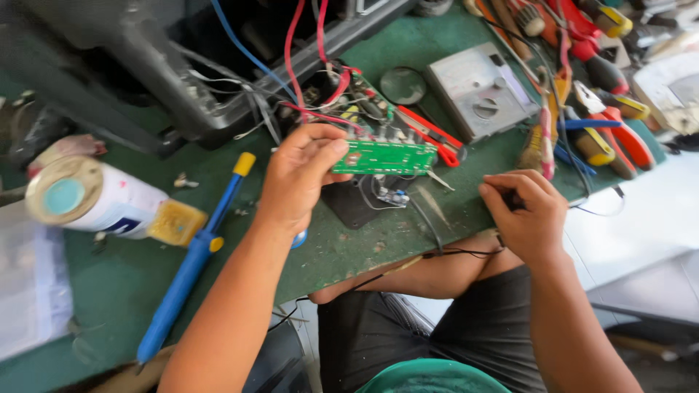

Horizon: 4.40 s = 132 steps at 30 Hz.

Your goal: The person holds a green circuit board with multiple potentiometers and uses a soldering iron to work on the solder points. They also use pliers to trim wire leads and handle a roll of solder wire during the process.

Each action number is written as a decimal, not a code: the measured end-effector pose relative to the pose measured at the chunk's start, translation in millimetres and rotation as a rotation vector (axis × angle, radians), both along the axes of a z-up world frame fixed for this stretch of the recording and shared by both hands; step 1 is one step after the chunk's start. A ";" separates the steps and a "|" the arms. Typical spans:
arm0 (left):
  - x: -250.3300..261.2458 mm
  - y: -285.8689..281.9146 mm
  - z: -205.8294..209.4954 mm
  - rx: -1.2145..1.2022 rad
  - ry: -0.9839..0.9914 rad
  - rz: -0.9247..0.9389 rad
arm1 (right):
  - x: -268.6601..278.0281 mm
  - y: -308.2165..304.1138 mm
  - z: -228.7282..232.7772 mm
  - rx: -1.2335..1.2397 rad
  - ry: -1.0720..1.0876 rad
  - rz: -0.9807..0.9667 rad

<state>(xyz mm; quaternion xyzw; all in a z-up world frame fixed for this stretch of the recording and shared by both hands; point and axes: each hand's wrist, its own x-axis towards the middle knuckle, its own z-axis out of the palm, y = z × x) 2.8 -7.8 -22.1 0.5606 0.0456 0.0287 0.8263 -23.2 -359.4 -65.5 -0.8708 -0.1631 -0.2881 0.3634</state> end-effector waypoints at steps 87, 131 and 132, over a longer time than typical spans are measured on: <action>-10.7 2.9 21.9 -0.131 0.066 -0.117 | -11.3 108.7 42.8 1.241 1.140 0.944; -13.4 5.4 26.7 -0.197 0.117 -0.158 | -1.6 139.1 19.2 1.453 1.388 0.699; -13.8 5.2 25.7 -0.207 0.109 -0.161 | -1.4 138.2 17.3 1.506 1.411 0.715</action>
